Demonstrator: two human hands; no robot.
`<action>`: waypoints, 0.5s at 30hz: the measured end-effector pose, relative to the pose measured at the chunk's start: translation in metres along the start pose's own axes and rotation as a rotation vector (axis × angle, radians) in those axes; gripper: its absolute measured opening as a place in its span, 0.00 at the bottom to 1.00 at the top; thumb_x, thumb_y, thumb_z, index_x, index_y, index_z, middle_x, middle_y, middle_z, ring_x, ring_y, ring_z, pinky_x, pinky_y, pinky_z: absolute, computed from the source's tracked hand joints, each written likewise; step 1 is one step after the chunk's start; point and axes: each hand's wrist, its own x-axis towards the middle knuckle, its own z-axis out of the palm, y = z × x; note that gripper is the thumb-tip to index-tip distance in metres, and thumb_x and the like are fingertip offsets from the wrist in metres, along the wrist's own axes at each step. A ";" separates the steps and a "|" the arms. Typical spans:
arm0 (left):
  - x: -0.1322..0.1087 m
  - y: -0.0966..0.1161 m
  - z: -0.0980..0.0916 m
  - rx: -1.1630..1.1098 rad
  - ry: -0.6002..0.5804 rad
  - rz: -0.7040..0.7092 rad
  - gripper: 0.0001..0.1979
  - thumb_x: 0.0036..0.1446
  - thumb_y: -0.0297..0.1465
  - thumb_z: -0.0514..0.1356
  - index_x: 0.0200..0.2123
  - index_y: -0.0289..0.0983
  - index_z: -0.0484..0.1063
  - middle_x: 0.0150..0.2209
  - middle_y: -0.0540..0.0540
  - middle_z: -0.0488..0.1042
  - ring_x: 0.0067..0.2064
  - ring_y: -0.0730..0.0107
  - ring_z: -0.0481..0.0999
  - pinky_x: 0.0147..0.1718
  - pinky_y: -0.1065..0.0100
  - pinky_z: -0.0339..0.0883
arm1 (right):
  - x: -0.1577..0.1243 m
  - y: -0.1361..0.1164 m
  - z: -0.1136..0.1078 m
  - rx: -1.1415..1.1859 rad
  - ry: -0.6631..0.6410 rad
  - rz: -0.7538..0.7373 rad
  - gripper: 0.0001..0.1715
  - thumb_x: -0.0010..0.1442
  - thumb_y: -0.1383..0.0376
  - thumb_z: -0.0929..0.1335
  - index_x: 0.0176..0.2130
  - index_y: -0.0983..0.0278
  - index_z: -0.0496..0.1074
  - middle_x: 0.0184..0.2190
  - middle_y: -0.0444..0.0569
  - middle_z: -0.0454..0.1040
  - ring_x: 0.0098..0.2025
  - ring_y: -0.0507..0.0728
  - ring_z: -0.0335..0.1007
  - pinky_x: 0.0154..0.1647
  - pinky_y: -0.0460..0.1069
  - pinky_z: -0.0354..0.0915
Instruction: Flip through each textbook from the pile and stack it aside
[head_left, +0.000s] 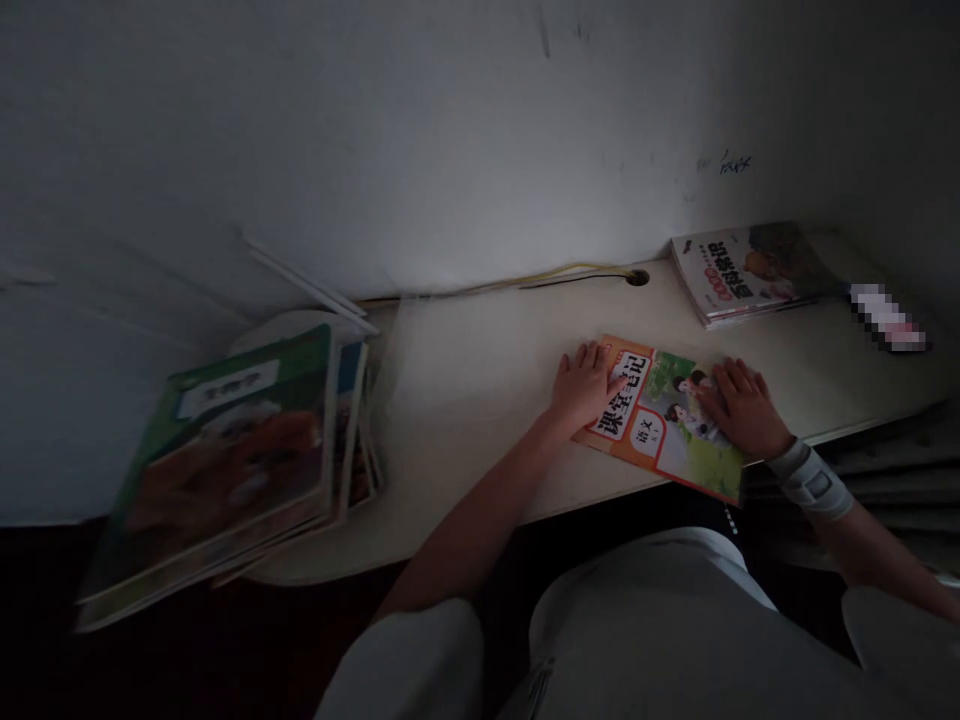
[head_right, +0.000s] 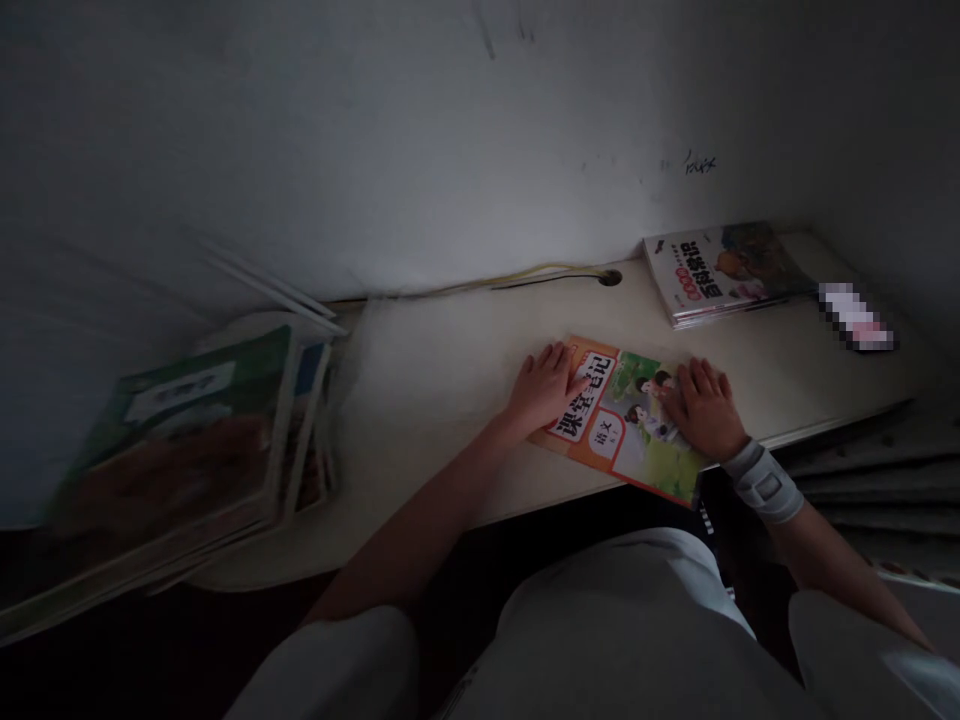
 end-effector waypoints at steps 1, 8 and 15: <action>-0.001 -0.001 -0.004 0.011 0.014 -0.010 0.31 0.62 0.46 0.46 0.60 0.29 0.57 0.61 0.32 0.59 0.63 0.50 0.56 0.59 0.51 0.50 | 0.006 0.002 0.002 0.020 0.002 -0.043 0.35 0.65 0.52 0.55 0.60 0.73 0.58 0.62 0.66 0.56 0.65 0.67 0.47 0.60 0.63 0.51; 0.004 -0.043 -0.012 -0.194 0.074 -0.187 0.25 0.58 0.36 0.54 0.57 0.31 0.60 0.57 0.34 0.65 0.55 0.55 0.67 0.52 0.60 0.61 | 0.095 -0.004 0.012 0.163 -0.006 -0.389 0.32 0.65 0.53 0.56 0.57 0.72 0.62 0.59 0.66 0.60 0.64 0.66 0.50 0.61 0.62 0.52; 0.018 -0.094 -0.012 -0.471 0.076 -0.482 0.24 0.55 0.33 0.56 0.54 0.31 0.64 0.50 0.37 0.72 0.48 0.62 0.73 0.44 0.67 0.65 | 0.134 -0.015 0.021 0.243 0.087 -0.093 0.36 0.57 0.58 0.65 0.58 0.77 0.58 0.62 0.70 0.51 0.64 0.70 0.47 0.60 0.63 0.54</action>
